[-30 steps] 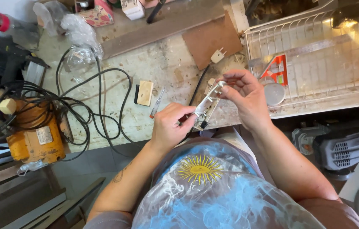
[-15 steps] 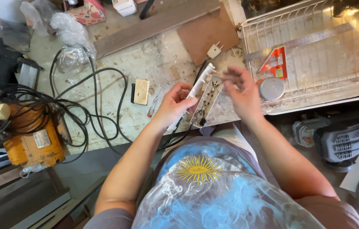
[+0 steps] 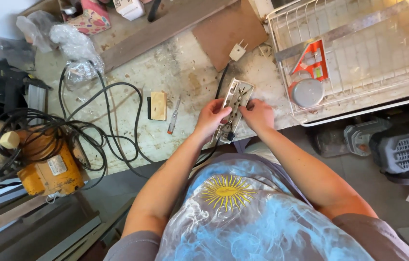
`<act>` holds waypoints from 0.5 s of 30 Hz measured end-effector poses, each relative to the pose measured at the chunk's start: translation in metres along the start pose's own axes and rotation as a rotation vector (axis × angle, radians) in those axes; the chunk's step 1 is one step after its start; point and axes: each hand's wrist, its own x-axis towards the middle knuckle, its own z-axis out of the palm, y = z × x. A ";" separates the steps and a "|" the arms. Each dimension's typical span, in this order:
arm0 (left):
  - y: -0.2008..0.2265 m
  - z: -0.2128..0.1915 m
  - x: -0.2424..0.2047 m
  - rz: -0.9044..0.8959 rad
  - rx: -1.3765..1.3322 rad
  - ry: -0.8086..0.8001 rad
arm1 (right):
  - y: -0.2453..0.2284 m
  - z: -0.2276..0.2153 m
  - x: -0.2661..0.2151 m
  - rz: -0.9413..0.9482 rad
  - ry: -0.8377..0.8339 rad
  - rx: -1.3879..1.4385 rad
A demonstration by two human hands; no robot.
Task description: Disassembling, inspecting, and reassembling a plastic power strip housing to repair internal connections.
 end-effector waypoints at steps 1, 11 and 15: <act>-0.001 0.001 -0.002 -0.002 0.001 0.000 | 0.001 0.002 -0.004 0.002 -0.001 0.001; 0.008 -0.010 0.009 0.110 -0.064 -0.014 | -0.021 -0.010 -0.009 0.081 -0.042 0.854; 0.024 -0.004 0.005 0.140 0.034 0.015 | -0.031 -0.021 -0.012 0.016 -0.084 0.897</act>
